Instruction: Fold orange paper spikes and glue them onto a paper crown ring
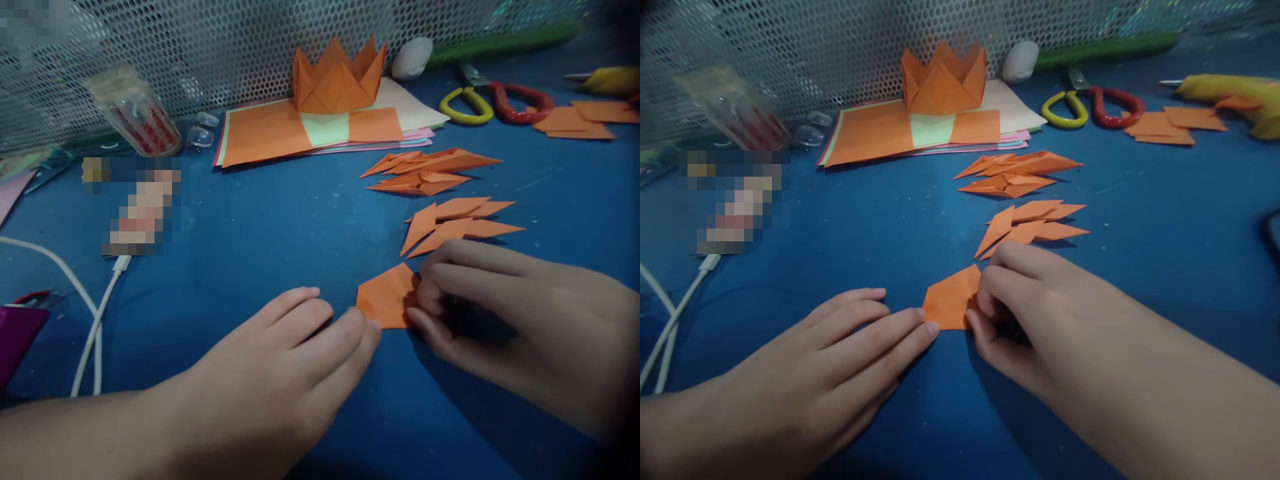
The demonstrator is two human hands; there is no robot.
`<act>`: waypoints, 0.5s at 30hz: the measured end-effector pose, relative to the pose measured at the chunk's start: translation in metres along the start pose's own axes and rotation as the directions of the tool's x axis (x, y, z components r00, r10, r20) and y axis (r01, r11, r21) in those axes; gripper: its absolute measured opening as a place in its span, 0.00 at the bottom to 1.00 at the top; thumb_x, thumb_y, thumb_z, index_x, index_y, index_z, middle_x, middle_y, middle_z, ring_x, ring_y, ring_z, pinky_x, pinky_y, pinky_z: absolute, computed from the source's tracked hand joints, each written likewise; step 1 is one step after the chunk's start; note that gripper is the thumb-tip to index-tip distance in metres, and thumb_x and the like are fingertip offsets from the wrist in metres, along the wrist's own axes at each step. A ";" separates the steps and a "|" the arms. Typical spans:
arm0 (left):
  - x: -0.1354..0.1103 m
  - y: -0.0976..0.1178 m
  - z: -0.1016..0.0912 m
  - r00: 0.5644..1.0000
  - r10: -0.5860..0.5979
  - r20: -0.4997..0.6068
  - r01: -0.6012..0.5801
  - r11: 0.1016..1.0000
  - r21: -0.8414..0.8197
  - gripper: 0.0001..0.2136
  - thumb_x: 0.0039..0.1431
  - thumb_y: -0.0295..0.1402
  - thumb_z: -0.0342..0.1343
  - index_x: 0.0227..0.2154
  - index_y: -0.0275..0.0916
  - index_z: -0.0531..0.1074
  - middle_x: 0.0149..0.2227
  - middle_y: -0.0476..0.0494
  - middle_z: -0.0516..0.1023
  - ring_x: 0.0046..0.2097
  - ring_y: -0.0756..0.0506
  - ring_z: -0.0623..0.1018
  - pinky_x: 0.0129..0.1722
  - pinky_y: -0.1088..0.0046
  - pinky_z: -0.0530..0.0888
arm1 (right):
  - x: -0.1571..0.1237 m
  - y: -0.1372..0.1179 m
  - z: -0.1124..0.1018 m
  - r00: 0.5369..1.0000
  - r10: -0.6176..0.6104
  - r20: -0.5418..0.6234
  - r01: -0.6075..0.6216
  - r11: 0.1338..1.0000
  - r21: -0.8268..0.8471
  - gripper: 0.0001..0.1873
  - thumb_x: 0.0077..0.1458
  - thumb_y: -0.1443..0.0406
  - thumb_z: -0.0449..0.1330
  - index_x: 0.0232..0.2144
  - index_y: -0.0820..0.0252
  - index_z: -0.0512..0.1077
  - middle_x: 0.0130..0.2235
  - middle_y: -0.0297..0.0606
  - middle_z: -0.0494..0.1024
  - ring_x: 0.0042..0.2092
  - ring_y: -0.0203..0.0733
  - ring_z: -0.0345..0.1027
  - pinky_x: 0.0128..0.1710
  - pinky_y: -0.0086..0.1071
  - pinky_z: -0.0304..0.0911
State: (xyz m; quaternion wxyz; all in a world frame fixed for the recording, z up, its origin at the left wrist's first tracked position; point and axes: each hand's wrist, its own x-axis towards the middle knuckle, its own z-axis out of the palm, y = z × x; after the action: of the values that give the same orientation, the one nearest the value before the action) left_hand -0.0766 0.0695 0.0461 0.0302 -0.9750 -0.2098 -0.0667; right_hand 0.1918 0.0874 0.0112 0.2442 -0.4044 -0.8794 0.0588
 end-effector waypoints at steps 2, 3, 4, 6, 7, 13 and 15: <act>0.000 0.000 -0.001 1.000 0.009 0.011 -0.009 1.000 0.004 0.18 0.76 0.25 0.47 0.62 0.30 0.74 0.61 0.45 0.81 0.52 0.41 0.77 0.63 0.62 0.70 | 0.000 0.002 0.001 1.000 0.002 -0.007 -0.002 1.000 0.004 0.12 0.65 0.70 0.55 0.30 0.51 0.61 0.30 0.33 0.70 0.27 0.38 0.68 0.25 0.35 0.60; 0.000 0.000 -0.001 1.000 0.010 0.010 -0.010 1.000 0.001 0.19 0.77 0.25 0.46 0.62 0.30 0.74 0.61 0.46 0.81 0.52 0.41 0.77 0.63 0.61 0.70 | 0.000 0.003 0.001 1.000 -0.006 -0.006 0.006 1.000 0.008 0.12 0.66 0.70 0.54 0.30 0.51 0.61 0.30 0.34 0.70 0.28 0.38 0.68 0.25 0.35 0.61; 0.000 0.000 -0.001 1.000 0.004 0.011 -0.004 1.000 -0.003 0.19 0.77 0.25 0.46 0.62 0.30 0.74 0.61 0.46 0.81 0.51 0.41 0.76 0.63 0.61 0.70 | 0.000 0.003 0.001 1.000 -0.008 0.000 0.008 1.000 0.008 0.12 0.67 0.69 0.54 0.30 0.51 0.61 0.30 0.34 0.70 0.28 0.38 0.68 0.25 0.35 0.61; 0.001 0.000 0.000 1.000 -0.012 0.006 0.012 1.000 -0.015 0.18 0.77 0.25 0.46 0.62 0.30 0.75 0.61 0.47 0.82 0.50 0.41 0.76 0.63 0.60 0.70 | 0.000 0.002 -0.001 1.000 -0.013 0.024 0.013 1.000 0.006 0.13 0.69 0.69 0.53 0.30 0.51 0.61 0.31 0.33 0.71 0.29 0.37 0.69 0.26 0.35 0.62; 0.002 -0.001 0.001 1.000 -0.019 -0.001 0.019 1.000 -0.020 0.18 0.77 0.26 0.46 0.62 0.31 0.75 0.60 0.48 0.82 0.49 0.42 0.76 0.64 0.61 0.69 | 0.000 0.001 -0.001 0.999 -0.014 0.035 0.014 1.000 0.003 0.13 0.70 0.69 0.53 0.31 0.51 0.61 0.31 0.33 0.72 0.29 0.37 0.69 0.26 0.35 0.62; 0.002 -0.003 -0.001 0.999 -0.028 0.017 0.029 0.999 -0.021 0.17 0.77 0.27 0.49 0.62 0.34 0.75 0.60 0.52 0.82 0.49 0.43 0.75 0.64 0.61 0.68 | -0.002 -0.005 -0.008 0.995 0.054 0.089 -0.057 0.998 0.028 0.12 0.71 0.67 0.53 0.32 0.51 0.63 0.34 0.36 0.74 0.32 0.40 0.72 0.29 0.37 0.65; 0.002 -0.003 -0.003 1.000 -0.019 0.023 0.019 1.000 -0.012 0.17 0.77 0.27 0.49 0.63 0.35 0.74 0.61 0.53 0.82 0.49 0.43 0.75 0.64 0.61 0.68 | -0.003 -0.006 -0.008 0.989 0.092 0.116 -0.098 0.994 0.048 0.11 0.73 0.64 0.53 0.33 0.51 0.65 0.35 0.36 0.75 0.34 0.41 0.73 0.30 0.37 0.66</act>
State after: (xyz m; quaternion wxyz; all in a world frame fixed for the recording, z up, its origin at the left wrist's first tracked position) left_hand -0.0766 0.0726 0.0491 0.0214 -0.9738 -0.2189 -0.0570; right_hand 0.1931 0.0809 0.0190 0.2014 -0.4351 -0.8698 0.1167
